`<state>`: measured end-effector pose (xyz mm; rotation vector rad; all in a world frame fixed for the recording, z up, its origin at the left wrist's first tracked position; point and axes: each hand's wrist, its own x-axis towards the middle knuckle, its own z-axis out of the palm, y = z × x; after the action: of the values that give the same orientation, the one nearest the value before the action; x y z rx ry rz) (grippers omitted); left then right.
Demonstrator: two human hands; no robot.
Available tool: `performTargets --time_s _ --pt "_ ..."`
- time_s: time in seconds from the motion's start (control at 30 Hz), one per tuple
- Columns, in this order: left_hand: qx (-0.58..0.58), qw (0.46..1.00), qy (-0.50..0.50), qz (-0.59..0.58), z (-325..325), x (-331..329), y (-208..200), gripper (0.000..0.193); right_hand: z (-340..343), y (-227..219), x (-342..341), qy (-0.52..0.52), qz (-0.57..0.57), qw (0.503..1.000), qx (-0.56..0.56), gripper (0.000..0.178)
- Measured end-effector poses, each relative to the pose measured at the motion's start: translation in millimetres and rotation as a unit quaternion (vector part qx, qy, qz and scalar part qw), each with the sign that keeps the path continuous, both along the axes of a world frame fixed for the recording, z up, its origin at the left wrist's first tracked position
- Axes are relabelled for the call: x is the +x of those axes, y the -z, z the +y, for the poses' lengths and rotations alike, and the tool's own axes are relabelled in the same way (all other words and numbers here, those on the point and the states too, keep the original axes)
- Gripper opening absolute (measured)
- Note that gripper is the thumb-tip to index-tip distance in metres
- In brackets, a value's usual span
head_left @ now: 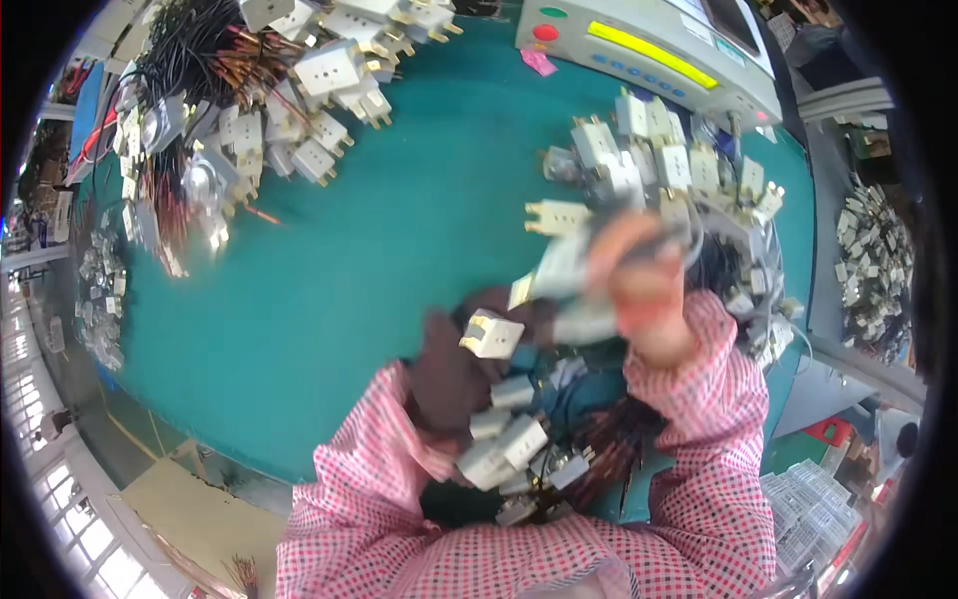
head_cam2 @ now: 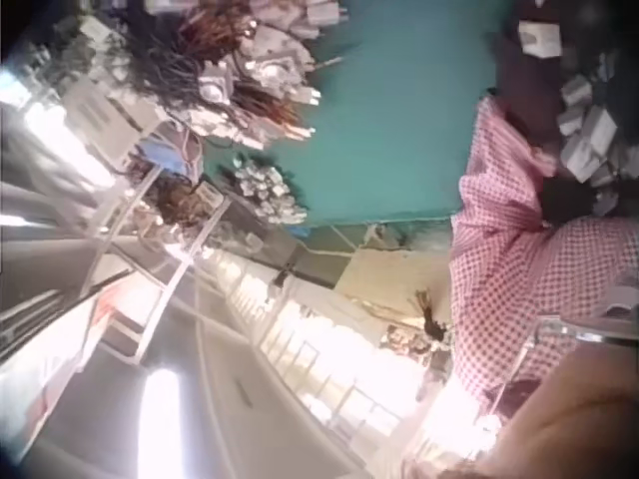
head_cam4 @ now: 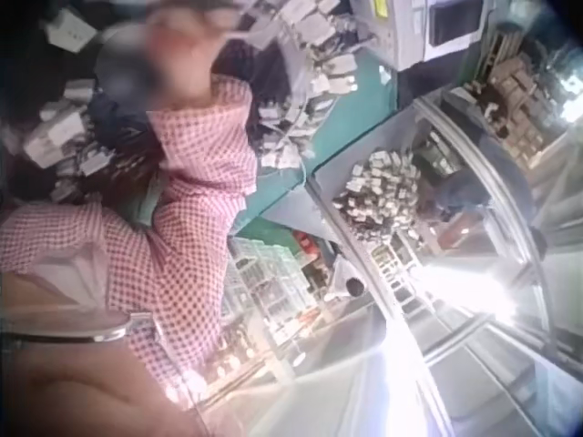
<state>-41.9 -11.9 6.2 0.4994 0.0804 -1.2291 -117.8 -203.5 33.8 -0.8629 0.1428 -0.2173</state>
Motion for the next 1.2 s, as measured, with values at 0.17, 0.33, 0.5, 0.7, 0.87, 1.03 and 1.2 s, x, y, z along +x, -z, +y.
performTargets --time_s 0.17,0.33,0.5,0.7,0.87,1.03,1.2 --pt "-0.212 0.849 0.254 -0.413 4 28 9 0.050 -10 -13 4 0.408 0.068 0.890 -0.193 0.015" --pt "-0.096 0.612 0.293 -0.728 44 -36 -44 0.032 -17 -19 -11 0.461 -0.001 0.815 -0.351 0.023" --pt "-0.031 0.386 0.178 -0.905 76 -82 -53 0.042 -25 -5 -24 0.413 0.029 0.882 -0.226 0.023" --pt "0.049 0.324 0.122 -0.937 100 -114 -64 0.051 -1 -6 -38 0.355 0.027 0.897 -0.262 0.027" --pt "-0.024 0.431 0.308 -0.848 100 -91 -98 0.044 22 -12 -63 0.295 0.068 0.915 -0.267 0.024" --pt "0.215 0.444 0.047 -0.869 37 -43 -89 0.037 33 -17 -71 0.291 0.056 0.914 -0.278 0.024" --pt "0.219 0.508 -0.013 -0.833 9 -28 -12 0.038 28 -23 -68 0.297 0.055 0.916 -0.265 0.024"
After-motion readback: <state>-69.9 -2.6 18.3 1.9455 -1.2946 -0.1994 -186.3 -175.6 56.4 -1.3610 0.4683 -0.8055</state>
